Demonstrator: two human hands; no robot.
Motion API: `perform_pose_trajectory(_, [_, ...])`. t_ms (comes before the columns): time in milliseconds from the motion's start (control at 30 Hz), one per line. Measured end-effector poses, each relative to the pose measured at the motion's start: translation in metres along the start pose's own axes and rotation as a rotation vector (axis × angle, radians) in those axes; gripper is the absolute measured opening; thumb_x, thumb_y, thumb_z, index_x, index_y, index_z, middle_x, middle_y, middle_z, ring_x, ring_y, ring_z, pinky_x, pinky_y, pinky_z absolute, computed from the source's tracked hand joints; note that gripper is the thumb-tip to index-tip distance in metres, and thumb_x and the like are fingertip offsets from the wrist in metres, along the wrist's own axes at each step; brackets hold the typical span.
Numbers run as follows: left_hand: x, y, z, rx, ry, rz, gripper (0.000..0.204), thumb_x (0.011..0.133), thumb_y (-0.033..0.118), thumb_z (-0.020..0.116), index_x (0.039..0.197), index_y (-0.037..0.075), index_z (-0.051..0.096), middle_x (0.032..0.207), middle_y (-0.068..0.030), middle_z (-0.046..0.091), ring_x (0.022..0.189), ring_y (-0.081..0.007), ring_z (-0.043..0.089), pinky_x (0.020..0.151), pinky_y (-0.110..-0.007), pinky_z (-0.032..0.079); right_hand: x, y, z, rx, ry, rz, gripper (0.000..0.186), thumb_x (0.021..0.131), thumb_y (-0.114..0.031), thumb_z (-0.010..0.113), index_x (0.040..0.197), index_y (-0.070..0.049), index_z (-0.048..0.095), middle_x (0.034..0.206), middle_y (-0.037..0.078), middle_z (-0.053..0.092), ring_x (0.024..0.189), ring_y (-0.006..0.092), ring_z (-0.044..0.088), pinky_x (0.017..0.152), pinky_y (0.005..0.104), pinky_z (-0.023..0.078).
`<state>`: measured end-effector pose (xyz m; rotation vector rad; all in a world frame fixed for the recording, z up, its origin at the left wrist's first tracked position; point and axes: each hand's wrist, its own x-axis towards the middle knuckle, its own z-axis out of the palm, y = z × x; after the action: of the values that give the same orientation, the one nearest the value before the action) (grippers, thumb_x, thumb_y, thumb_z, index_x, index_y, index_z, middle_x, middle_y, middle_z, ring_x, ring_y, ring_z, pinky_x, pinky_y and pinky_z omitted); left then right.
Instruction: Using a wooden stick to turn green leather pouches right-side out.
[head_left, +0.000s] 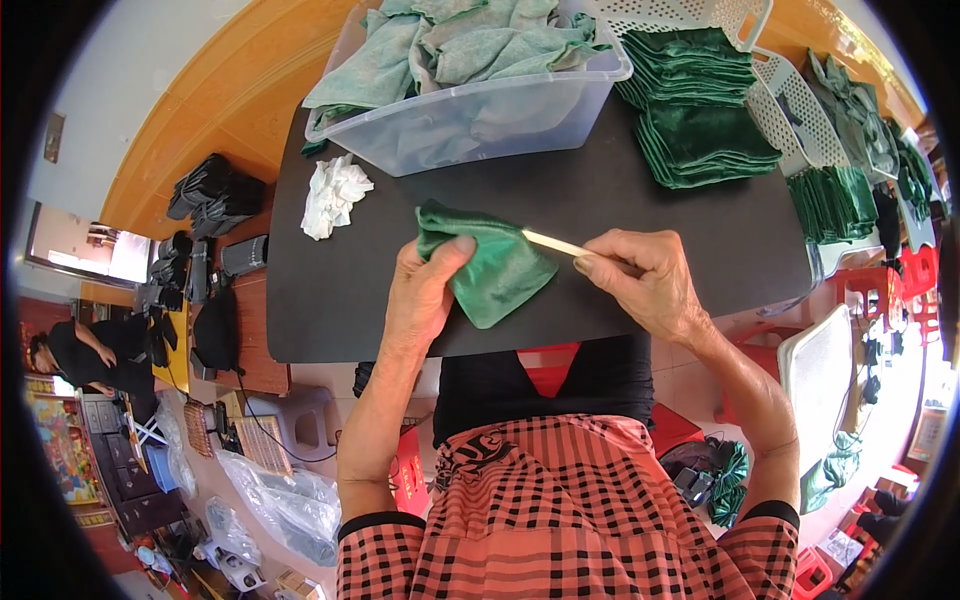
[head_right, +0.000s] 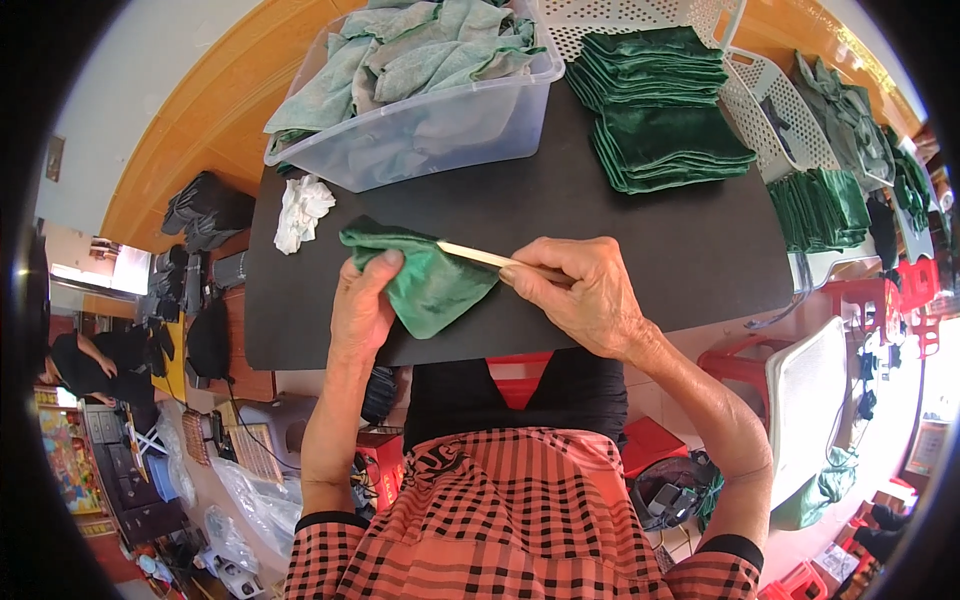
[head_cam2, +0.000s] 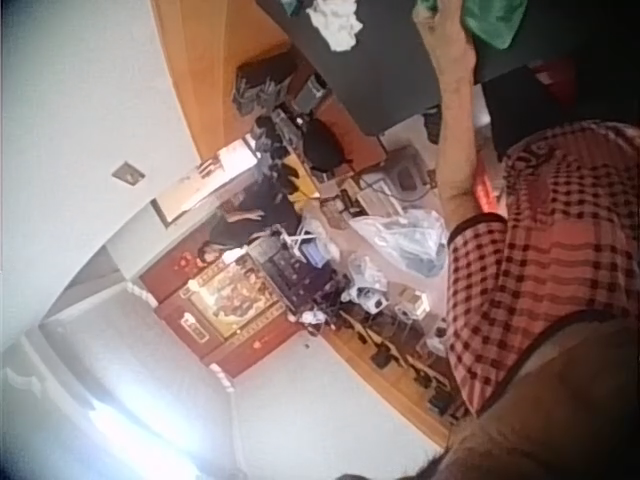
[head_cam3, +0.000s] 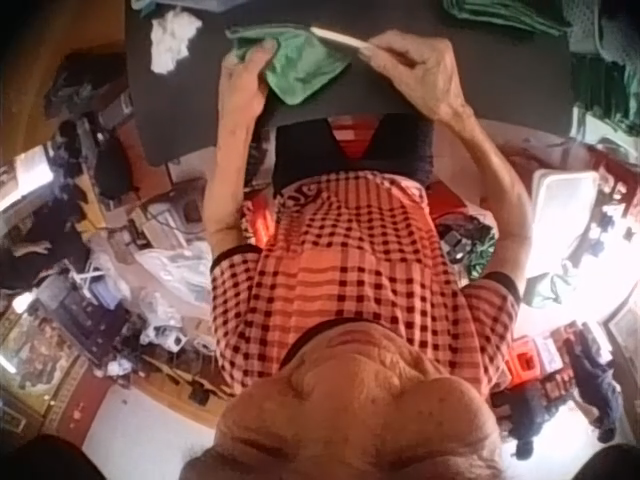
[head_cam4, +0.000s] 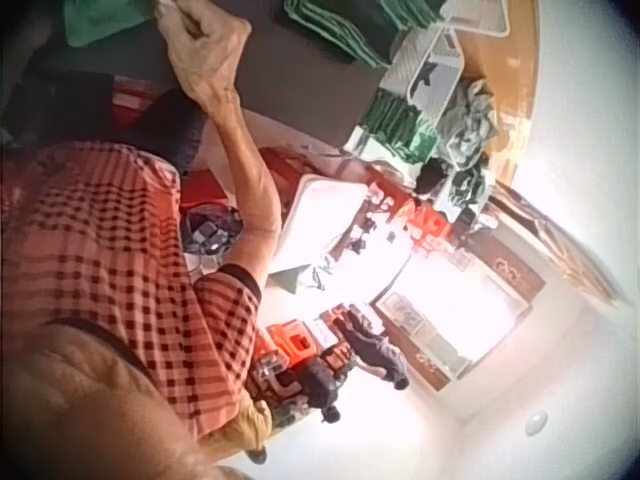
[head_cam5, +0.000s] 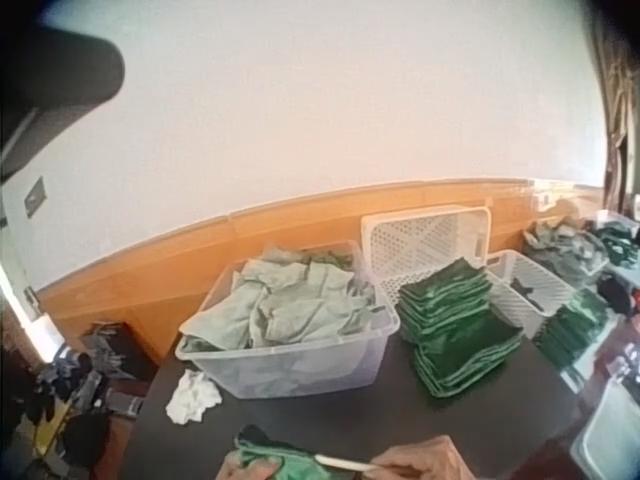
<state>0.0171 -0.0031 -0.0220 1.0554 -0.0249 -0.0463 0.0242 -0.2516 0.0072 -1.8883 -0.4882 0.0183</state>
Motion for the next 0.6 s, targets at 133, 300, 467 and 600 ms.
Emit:
perform_pose_trajectory(133, [0.004,0.016,0.007,0.462,-0.043,0.082,0.054,0.079,0.017,0.076,0.125,0.002,0.052,0.108,-0.0088,0.062,0.098,-0.0162,0.059,0.091,-0.031,0.046,-0.003,0.003,0.003,0.007,0.002,0.038,0.013,0.086,-0.010,0.069,0.084,0.002,0.068,0.057,0.001,0.054,0.050,0.0044,0.040,0.045,0.0253,0.033])
perform_pose_trajectory(300, [0.012,0.017,-0.008,0.370,-0.162,0.207,0.038,0.079,0.017,0.076,0.111,0.001,0.061,0.096,-0.0078,0.065,0.083,-0.0109,0.059,0.076,-0.026,0.048,-0.002,-0.003,0.006,-0.012,-0.080,0.021,0.013,0.086,-0.010,0.069,0.084,0.003,0.068,0.059,0.002,0.057,0.050,0.0053,0.043,0.046,0.0254,0.034])
perform_pose_trajectory(467, [0.004,0.016,0.000,0.155,-0.207,0.020,0.021,0.083,0.021,0.073,0.083,0.000,0.068,0.075,-0.0012,0.065,0.065,-0.0064,0.056,0.060,-0.022,0.045,-0.001,0.002,0.007,0.009,-0.037,-0.068,0.010,0.084,-0.007,0.070,0.084,0.003,0.069,0.066,0.004,0.061,0.052,0.0064,0.046,0.047,0.0259,0.037])
perform_pose_trajectory(600, [0.003,0.024,0.001,0.331,-0.211,0.056,0.023,0.085,0.025,0.072,0.079,0.003,0.066,0.068,0.0033,0.058,0.060,-0.0040,0.048,0.054,-0.022,0.038,0.004,0.005,0.007,-0.117,0.047,-0.190,0.009,0.081,-0.005,0.072,0.085,0.002,0.069,0.069,0.005,0.061,0.052,0.0096,0.049,0.046,0.0270,0.038])
